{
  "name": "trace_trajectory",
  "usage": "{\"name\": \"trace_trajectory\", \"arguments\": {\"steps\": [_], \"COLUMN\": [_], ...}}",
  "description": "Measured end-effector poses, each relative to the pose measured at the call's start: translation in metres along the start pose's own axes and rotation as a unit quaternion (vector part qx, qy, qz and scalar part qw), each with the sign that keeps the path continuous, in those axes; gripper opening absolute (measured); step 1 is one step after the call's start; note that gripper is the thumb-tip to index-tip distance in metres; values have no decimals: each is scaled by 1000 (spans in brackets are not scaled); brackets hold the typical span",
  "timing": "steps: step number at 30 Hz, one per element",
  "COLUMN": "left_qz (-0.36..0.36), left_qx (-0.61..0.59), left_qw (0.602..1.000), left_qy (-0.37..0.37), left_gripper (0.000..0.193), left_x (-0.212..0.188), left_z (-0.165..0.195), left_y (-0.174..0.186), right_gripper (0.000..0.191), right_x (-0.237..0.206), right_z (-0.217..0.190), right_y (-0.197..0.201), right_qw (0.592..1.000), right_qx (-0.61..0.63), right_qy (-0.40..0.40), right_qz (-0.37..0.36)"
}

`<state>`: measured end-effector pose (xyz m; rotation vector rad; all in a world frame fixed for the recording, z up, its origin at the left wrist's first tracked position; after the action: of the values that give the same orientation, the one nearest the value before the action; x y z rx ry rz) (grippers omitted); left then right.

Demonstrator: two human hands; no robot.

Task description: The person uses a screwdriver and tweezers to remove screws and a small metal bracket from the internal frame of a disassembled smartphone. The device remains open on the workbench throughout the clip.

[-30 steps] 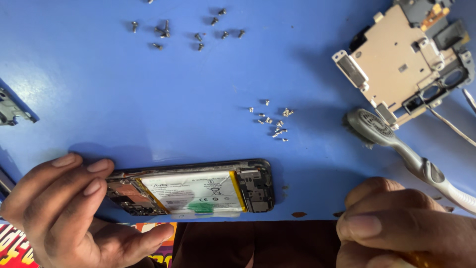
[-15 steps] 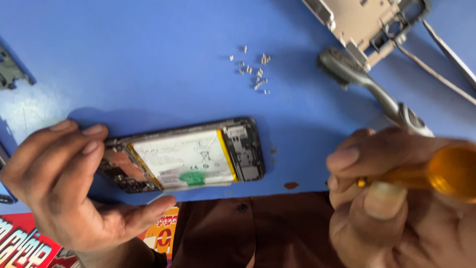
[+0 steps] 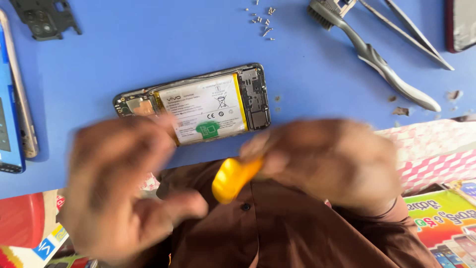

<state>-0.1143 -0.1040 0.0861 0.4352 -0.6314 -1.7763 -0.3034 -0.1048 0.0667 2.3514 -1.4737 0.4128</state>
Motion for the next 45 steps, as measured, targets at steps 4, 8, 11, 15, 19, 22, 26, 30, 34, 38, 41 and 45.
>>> {"name": "trace_trajectory", "arguments": {"steps": [4,8,11,15,19,22,26,30,34,38,41,45], "left_qz": [-71,-111,-117,-102,41,95,71,52,55,56,57,45], "left_qx": [-176,-245,-266,-263,-341,-325,-266,-240,-229,-212,-193,-198], "left_qw": [982,960,950,956,937,939,959,968,970,973,975,974], "left_qy": [15,-76,-113,-83,60,62,63,53,56,77,95,103], "left_gripper": [42,43,41,36,28,25,21,24,24,25,25,25], "left_x": [3,-13,-11,11,25,16,10,29,52,56,51,52], "left_z": [19,11,-2,-7,-30,-42,-56,-54,-48,-51,-57,-59], "left_y": [3,9,24,38,46,40,30,33,33,26,21,16], "right_gripper": [20,28,39,71,95,102,106,107,108,111,111,109], "right_x": [2,2,9,23,36,39,42,40,36,35,34,35], "right_z": [-27,-29,-22,-4,9,18,21,26,33,39,42,43], "right_y": [-41,-49,-43,-28,-29,-29,-26,-21,-18,-15,-14,-11], "right_qw": [976,980,989,964,932,921,932,933,934,929,928,930], "right_qx": [40,28,-38,-254,-343,-352,-318,-313,-313,-323,-318,-311], "right_qy": [179,153,96,7,-24,-73,-82,-105,-122,-122,-125,-127], "right_qz": [-119,-126,-109,-73,-118,-147,-154,-142,-124,-133,-151,-148]}}
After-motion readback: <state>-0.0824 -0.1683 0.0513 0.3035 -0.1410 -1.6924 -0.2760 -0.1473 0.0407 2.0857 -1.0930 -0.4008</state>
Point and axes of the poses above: each hand's wrist, its own x-axis towards the middle knuckle, its own y-axis out of the back of the hand, z = x × y, the point moved 8 cm from there along x, towards the middle knuckle, and after that the axes turned 10 degrees about y, right-handed, at the moved point
